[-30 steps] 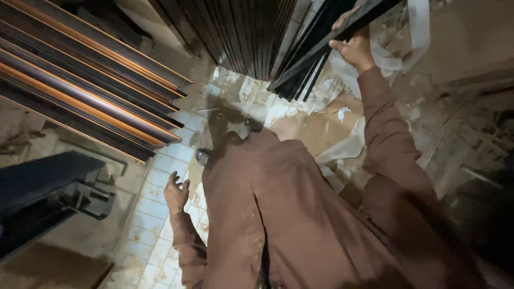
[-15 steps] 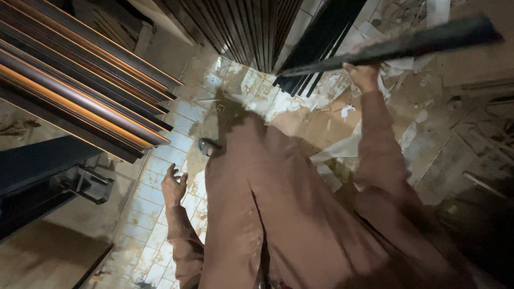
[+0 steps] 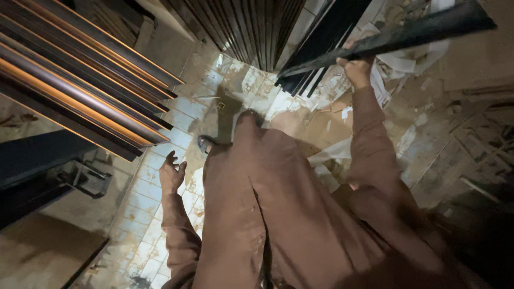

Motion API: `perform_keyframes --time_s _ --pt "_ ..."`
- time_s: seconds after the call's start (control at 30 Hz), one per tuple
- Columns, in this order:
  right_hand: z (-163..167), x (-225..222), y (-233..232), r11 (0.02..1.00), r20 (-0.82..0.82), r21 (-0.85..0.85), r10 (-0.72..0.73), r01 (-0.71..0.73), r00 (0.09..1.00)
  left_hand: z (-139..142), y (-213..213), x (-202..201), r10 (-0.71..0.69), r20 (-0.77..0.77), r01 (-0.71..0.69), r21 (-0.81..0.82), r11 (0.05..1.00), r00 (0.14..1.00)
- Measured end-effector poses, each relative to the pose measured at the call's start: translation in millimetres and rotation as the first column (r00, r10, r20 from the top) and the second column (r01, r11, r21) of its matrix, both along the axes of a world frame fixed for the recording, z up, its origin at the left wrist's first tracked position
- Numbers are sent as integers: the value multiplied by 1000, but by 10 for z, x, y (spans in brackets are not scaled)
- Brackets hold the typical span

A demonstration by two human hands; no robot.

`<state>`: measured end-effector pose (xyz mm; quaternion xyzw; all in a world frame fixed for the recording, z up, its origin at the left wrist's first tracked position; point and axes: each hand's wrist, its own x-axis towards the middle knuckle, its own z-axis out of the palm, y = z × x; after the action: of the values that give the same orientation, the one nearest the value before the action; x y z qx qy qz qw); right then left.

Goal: The person picks lengths of moulding from a stack, places two pieces at an angle into a corner-joining machine, pulls the machine lever to drive a V-nail and join the corner, then sets the joined frame corner aside and repeats with new pieces.

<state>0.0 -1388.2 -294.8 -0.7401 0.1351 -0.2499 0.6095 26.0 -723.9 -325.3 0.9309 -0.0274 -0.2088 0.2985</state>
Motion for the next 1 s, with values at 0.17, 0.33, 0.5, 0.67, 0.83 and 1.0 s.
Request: perform_keyframes --time_s 0.17,0.33,0.5,0.67,0.83,1.0 --pt "60 452 75 989 50 -117 97 -91 994 57 41 -187 64 -31 -63 34 997 997" --pt "129 795 78 864 -218 -490 8 -117 976 85 38 -346 106 -81 -102 49 994 991" --pt "149 1120 119 661 -323 -721 -55 -208 945 126 -36 -406 165 -106 -159 59 985 981" --pt "207 1387 203 651 -270 -736 -32 -185 962 194 -95 -427 194 -79 -191 44 981 978" --pt "296 1589 341 833 -208 -513 114 -207 972 239 -131 -464 213 -85 -209 49 977 973" --pt "406 1721 492 776 -40 -605 197 -181 980 234 -158 -493 221 -105 -218 40 975 970"
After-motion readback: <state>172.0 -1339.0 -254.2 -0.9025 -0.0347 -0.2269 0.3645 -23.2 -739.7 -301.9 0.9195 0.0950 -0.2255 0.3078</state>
